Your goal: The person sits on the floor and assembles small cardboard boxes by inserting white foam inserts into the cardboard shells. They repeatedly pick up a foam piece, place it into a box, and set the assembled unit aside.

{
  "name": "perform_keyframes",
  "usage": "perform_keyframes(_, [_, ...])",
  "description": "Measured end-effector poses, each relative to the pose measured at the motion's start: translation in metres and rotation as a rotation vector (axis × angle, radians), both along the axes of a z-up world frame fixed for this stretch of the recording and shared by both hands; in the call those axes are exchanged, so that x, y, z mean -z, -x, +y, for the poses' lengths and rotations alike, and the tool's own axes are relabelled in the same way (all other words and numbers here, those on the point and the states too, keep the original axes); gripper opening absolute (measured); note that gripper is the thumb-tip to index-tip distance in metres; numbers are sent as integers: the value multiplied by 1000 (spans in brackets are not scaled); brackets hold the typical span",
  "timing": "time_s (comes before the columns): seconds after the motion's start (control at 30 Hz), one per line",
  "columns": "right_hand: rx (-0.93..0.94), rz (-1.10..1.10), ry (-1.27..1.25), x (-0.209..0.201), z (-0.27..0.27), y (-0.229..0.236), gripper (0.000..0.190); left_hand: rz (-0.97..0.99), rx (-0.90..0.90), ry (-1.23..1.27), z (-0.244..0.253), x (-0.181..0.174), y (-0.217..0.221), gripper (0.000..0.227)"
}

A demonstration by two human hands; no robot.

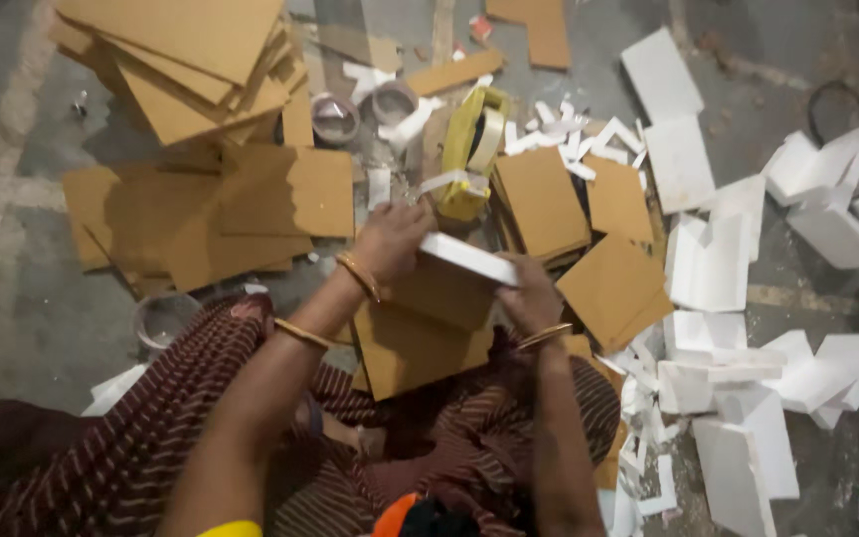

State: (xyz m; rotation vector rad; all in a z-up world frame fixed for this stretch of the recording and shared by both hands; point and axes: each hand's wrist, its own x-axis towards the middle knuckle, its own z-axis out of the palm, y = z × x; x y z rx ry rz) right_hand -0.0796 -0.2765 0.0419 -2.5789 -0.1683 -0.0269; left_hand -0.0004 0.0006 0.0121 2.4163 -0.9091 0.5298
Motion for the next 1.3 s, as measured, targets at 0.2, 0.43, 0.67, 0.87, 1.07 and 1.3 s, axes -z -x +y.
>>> perform_keyframes(0.2, [58,316,-364,15,-50,-1,62,431,142,174,-3,0,6,39])
perform_keyframes(0.43, [118,143,-676,-3,-53,-65,49,434,85,160,-4,10,5,44])
perform_keyframes(0.67, [242,282,-573,43,4,-161,33,433,96,160,-5,14,10,47])
perform_keyframes(0.87, [153,120,-756,15,21,-86,20,425,86,210,-14,27,5,43])
perform_keyframes(1.07, [387,373,-1109,66,50,5,26,470,102,207,-39,33,-6,38])
perform_keyframes(1.3, [346,335,-1040,118,39,-4,21,770,182,298,-42,49,-29,48])
